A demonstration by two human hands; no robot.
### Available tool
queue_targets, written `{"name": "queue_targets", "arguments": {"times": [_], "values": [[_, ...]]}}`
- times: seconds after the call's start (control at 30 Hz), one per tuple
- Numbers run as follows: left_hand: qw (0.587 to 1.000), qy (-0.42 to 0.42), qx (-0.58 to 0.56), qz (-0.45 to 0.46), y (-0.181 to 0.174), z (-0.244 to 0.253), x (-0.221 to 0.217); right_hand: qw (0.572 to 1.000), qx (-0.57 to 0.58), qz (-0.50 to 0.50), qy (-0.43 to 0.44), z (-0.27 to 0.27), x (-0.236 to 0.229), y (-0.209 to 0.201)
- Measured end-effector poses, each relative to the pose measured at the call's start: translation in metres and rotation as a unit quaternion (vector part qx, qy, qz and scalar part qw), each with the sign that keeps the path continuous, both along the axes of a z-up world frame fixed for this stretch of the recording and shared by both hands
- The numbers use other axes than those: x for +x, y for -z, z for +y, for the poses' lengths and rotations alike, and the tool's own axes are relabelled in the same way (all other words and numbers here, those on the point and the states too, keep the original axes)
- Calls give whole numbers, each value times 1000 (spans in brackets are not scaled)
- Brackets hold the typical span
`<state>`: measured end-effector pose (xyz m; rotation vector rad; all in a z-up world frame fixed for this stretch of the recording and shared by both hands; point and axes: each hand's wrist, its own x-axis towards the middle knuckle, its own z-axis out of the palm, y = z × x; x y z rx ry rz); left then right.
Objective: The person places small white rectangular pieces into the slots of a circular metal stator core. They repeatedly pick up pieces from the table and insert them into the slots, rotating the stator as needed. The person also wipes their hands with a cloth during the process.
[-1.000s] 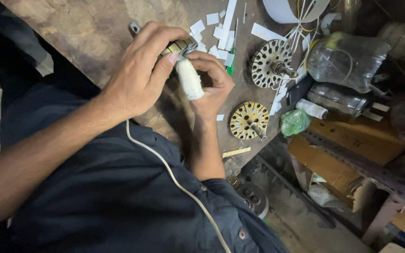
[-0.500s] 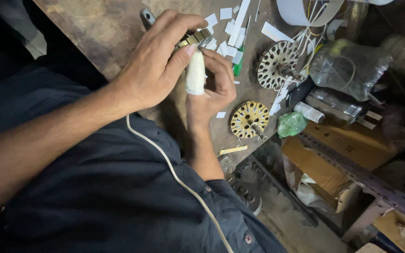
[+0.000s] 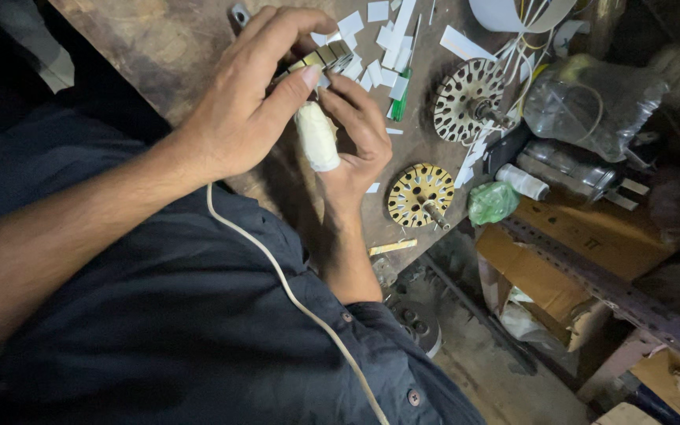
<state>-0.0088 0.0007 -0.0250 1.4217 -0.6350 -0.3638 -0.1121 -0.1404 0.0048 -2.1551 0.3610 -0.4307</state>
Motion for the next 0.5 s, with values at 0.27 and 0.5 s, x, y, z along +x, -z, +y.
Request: {"name": "queue_targets", "arguments": {"times": [0.27, 0.5], "values": [[1000, -1, -16, -9, -4, 0, 6, 997, -68, 27, 5, 3, 5, -11], [999, 14, -45, 25, -17, 2, 12, 989, 144, 18, -8, -14, 18, -11]]}}
